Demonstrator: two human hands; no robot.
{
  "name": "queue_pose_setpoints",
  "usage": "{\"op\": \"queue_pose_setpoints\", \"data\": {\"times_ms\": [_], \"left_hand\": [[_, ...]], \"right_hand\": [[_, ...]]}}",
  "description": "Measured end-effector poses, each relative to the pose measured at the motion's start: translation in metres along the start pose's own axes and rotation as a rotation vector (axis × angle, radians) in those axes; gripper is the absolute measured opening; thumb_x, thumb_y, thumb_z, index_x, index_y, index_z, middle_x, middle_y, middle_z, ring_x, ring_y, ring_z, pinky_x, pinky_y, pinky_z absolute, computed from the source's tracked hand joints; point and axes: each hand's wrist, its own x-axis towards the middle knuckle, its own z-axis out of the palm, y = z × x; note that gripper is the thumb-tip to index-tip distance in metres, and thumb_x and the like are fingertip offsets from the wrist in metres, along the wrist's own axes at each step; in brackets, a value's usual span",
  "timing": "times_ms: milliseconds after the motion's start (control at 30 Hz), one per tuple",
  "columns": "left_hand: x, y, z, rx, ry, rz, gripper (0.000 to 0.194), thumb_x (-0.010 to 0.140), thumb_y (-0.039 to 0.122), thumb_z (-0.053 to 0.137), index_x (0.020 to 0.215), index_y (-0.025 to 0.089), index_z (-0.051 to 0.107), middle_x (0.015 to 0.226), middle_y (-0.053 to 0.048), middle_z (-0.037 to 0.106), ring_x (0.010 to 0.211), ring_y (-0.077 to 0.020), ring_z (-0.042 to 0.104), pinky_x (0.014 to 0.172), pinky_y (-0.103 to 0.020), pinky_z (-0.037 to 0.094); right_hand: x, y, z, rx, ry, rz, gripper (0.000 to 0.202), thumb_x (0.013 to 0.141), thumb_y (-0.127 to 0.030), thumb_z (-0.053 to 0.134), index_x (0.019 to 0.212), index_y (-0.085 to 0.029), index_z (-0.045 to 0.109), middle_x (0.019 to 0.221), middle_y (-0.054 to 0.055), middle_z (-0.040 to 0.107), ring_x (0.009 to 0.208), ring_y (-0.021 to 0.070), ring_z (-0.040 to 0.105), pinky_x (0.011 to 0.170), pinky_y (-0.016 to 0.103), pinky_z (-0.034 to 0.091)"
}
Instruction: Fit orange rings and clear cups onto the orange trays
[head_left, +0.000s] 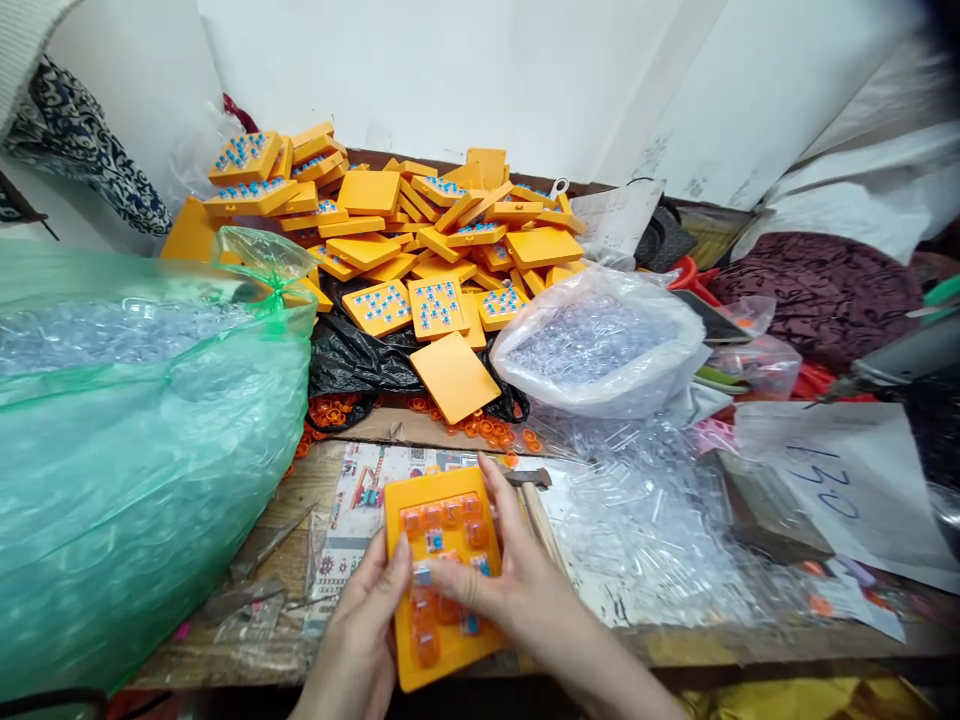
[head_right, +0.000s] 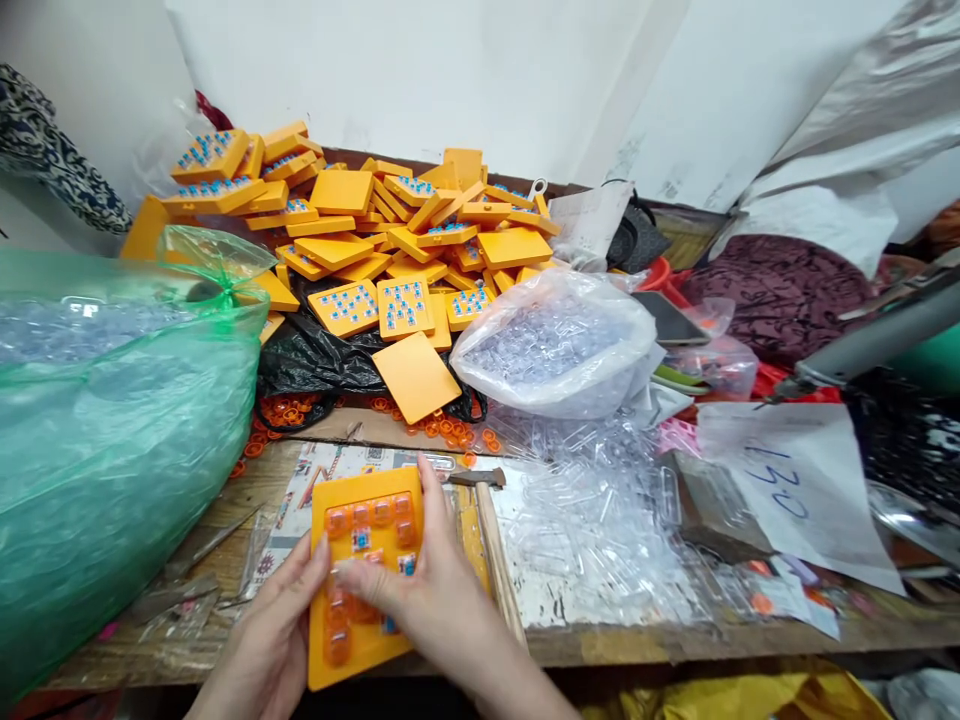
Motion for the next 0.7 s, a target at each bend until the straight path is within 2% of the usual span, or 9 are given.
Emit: {"op": "queue_pose_setpoints", "data": {"times_ms": [33, 67, 133, 167, 200, 267, 367, 500, 700], "left_hand": [[0.0, 0.003, 0.0, -0.011, 0.05, -0.018, 0.056, 0.082, 0.03, 0.069, 0.135, 0.021, 0.052, 0.123, -0.011, 0.067, 0.12, -0.0297, 0.058, 0.107, -0.043, 0.043], [0.0, 0.005, 0.0, -0.02, 0.087, -0.029, 0.056, 0.083, 0.028, 0.068, 0.136, 0.021, 0.051, 0.124, -0.011, 0.066, 0.119, -0.0294, 0.059, 0.106, -0.043, 0.044], [-0.001, 0.008, 0.001, -0.031, 0.109, -0.042, 0.058, 0.082, 0.025, 0.068, 0.137, 0.022, 0.049, 0.125, -0.011, 0.066, 0.118, -0.0298, 0.06, 0.103, -0.044, 0.047], [-0.001, 0.009, 0.002, -0.03, 0.095, -0.053, 0.061, 0.081, 0.024, 0.07, 0.138, 0.022, 0.047, 0.124, -0.012, 0.066, 0.116, -0.0308, 0.061, 0.101, -0.045, 0.049], [-0.001, 0.009, 0.004, -0.026, 0.073, -0.07, 0.065, 0.079, 0.023, 0.072, 0.139, 0.022, 0.046, 0.123, -0.012, 0.067, 0.114, -0.0318, 0.062, 0.1, -0.046, 0.05], [-0.002, 0.009, 0.007, -0.012, 0.034, -0.102, 0.073, 0.075, 0.02, 0.076, 0.141, 0.022, 0.044, 0.119, -0.014, 0.069, 0.108, -0.0329, 0.065, 0.097, -0.046, 0.051], [-0.001, 0.01, 0.01, -0.02, 0.014, -0.118, 0.079, 0.072, 0.014, 0.078, 0.142, 0.019, 0.042, 0.111, -0.015, 0.072, 0.102, -0.0325, 0.068, 0.096, -0.045, 0.052], [-0.003, 0.01, 0.01, -0.037, 0.03, -0.117, 0.075, 0.076, 0.014, 0.074, 0.143, 0.021, 0.041, 0.108, -0.013, 0.073, 0.099, -0.0307, 0.069, 0.097, -0.044, 0.051], [-0.006, 0.006, 0.008, -0.073, 0.028, -0.14, 0.071, 0.08, 0.016, 0.069, 0.144, 0.021, 0.037, 0.113, -0.014, 0.071, 0.102, -0.0319, 0.068, 0.094, -0.047, 0.053]], "right_hand": [[0.013, -0.009, -0.012, -0.104, 0.037, -0.049, 0.085, 0.075, -0.044, 0.072, 0.147, -0.027, 0.03, 0.147, 0.014, 0.04, 0.122, 0.0268, 0.055, 0.093, 0.04, 0.053], [0.028, -0.02, -0.025, -0.239, 0.138, -0.129, 0.074, 0.078, -0.044, 0.07, 0.143, -0.026, 0.039, 0.143, 0.014, 0.046, 0.116, 0.0262, 0.059, 0.09, 0.04, 0.054], [0.068, -0.04, -0.056, -0.574, 0.433, -0.281, 0.056, 0.083, -0.04, 0.065, 0.133, -0.021, 0.051, 0.126, 0.013, 0.059, 0.107, 0.0245, 0.063, 0.088, 0.039, 0.054], [0.089, -0.046, -0.071, -0.641, 0.519, -0.291, 0.045, 0.086, -0.034, 0.061, 0.128, -0.018, 0.055, 0.124, 0.013, 0.06, 0.108, 0.0246, 0.061, 0.093, 0.041, 0.05], [0.11, -0.05, -0.084, -0.681, 0.54, -0.279, 0.037, 0.088, -0.028, 0.059, 0.124, -0.017, 0.058, 0.124, 0.014, 0.06, 0.109, 0.0253, 0.06, 0.097, 0.043, 0.047], [0.145, -0.049, -0.105, -0.765, 0.49, -0.215, 0.029, 0.084, -0.025, 0.067, 0.112, -0.016, 0.064, 0.116, 0.012, 0.064, 0.105, 0.0259, 0.061, 0.095, 0.046, 0.047], [0.173, -0.035, -0.119, -0.85, 0.418, -0.1, 0.027, 0.09, -0.031, 0.062, 0.113, -0.017, 0.061, 0.115, 0.008, 0.063, 0.099, 0.0213, 0.063, 0.085, 0.043, 0.052], [0.176, -0.026, -0.121, -0.908, 0.423, -0.018, 0.032, 0.092, -0.033, 0.059, 0.12, -0.017, 0.058, 0.119, 0.008, 0.061, 0.099, 0.0218, 0.063, 0.084, 0.043, 0.053], [0.175, -0.034, -0.116, -0.933, 0.408, 0.005, 0.028, 0.092, -0.033, 0.059, 0.116, -0.019, 0.06, 0.12, 0.008, 0.061, 0.102, 0.0214, 0.062, 0.086, 0.043, 0.052]]}}
